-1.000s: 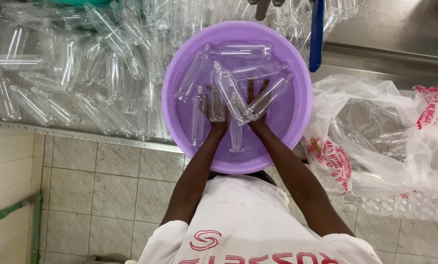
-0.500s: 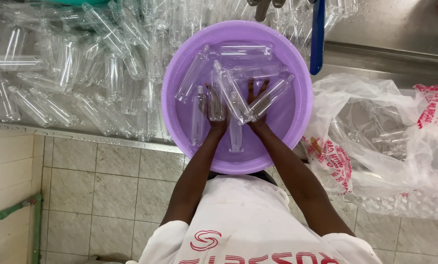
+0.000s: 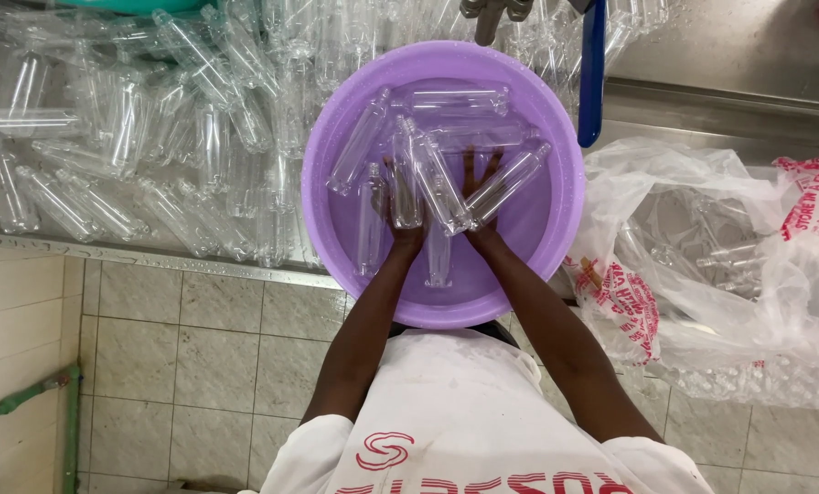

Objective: Rinsing clear plastic bottles in a basin of water and placing them into a large plastic bag for collection.

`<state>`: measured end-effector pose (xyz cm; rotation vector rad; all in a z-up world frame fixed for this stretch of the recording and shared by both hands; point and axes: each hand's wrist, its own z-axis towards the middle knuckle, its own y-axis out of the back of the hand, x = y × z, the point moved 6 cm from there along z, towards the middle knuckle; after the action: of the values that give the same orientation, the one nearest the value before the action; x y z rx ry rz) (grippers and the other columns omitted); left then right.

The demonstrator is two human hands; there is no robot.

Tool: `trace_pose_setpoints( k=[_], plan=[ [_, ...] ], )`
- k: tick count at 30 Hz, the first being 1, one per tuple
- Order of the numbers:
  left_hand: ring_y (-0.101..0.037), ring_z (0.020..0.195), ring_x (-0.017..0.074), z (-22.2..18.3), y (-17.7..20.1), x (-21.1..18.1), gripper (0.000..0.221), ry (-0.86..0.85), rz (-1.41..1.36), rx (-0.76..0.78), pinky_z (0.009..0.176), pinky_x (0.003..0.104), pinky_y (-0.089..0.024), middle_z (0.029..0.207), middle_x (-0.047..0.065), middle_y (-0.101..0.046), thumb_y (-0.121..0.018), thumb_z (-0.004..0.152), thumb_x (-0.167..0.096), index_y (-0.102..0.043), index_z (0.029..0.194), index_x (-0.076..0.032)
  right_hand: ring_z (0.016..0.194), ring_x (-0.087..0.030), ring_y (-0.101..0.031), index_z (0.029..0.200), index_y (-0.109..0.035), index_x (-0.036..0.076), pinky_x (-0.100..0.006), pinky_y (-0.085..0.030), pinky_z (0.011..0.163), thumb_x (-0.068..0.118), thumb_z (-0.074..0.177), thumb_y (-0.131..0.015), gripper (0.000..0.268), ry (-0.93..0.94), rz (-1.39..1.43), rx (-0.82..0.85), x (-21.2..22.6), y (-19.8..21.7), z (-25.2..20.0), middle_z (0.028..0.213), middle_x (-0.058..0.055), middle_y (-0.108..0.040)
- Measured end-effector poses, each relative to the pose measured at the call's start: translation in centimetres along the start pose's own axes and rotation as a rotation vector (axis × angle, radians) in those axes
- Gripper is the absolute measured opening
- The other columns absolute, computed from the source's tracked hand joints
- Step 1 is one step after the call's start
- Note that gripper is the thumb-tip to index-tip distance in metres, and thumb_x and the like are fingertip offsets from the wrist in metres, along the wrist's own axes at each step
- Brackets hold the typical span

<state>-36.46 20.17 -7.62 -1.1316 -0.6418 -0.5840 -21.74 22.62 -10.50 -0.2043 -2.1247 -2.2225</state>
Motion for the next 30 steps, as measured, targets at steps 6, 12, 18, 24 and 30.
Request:
trace_pose_setpoints(
  k=[6, 12, 18, 24, 30],
  plan=[
    [-0.043, 0.159, 0.0168, -0.5, 1.5, -1.8, 0.058, 0.058, -0.51, -0.033, 0.131, 0.03, -0.028, 0.178, 0.003, -0.039, -0.036, 0.121, -0.031, -0.035, 0.174, -0.005, 0.153, -0.063, -0.038, 0.179, -0.024, 0.022, -0.074, -0.043, 0.117, 0.067, 0.097, -0.072, 0.105, -0.007, 0.015, 0.049, 1.1, 3.1, -0.3, 0.174, -0.04, -0.014],
    [-0.046, 0.156, 0.0187, -1.0, 2.8, -3.8, 0.058, 0.124, -1.122, -0.07, 0.127, 0.031, -0.029, 0.176, 0.005, -0.041, -0.036, 0.121, -0.028, -0.034, 0.173, -0.003, 0.153, -0.061, -0.041, 0.179, -0.021, 0.026, -0.073, -0.044, 0.116, 0.059, 0.101, -0.072, 0.099, 0.004, 0.009, 0.043, 1.2, 3.5, -0.3, 0.174, -0.039, -0.017],
    [-0.049, 0.152, 0.0207, -1.1, 3.6, -5.7, 0.058, 0.19, -1.735, -0.107, 0.124, 0.032, -0.03, 0.175, 0.006, -0.042, -0.037, 0.12, -0.025, -0.032, 0.173, -0.002, 0.153, -0.061, -0.04, 0.179, -0.022, 0.026, -0.073, -0.042, 0.117, 0.056, 0.101, -0.074, 0.099, -0.008, 0.03, 0.044, 0.1, 0.9, 0.2, 0.173, -0.039, -0.021],
    [-0.052, 0.148, 0.0227, -1.5, 4.2, -7.7, 0.058, 0.252, -2.346, -0.139, 0.12, 0.033, -0.032, 0.174, 0.008, -0.043, -0.038, 0.12, -0.022, -0.031, 0.173, 0.0, 0.152, -0.064, -0.039, 0.178, -0.027, 0.023, -0.074, -0.042, 0.117, 0.06, 0.102, -0.071, 0.096, 0.023, 0.026, 0.019, 0.6, 2.4, 0.0, 0.172, -0.04, -0.023],
    [-0.024, 0.169, 0.0252, -1.4, 2.0, -7.4, 0.075, 0.243, -2.803, -0.33, 0.131, 0.036, -0.025, 0.184, 0.014, -0.021, -0.054, 0.11, -0.028, -0.026, 0.174, 0.0, 0.153, -0.068, -0.033, 0.178, -0.026, 0.025, -0.079, -0.038, 0.117, 0.057, 0.1, -0.073, 0.097, 0.01, 0.167, 0.073, -0.1, 0.9, 0.0, 0.173, -0.041, -0.016]
  ],
)
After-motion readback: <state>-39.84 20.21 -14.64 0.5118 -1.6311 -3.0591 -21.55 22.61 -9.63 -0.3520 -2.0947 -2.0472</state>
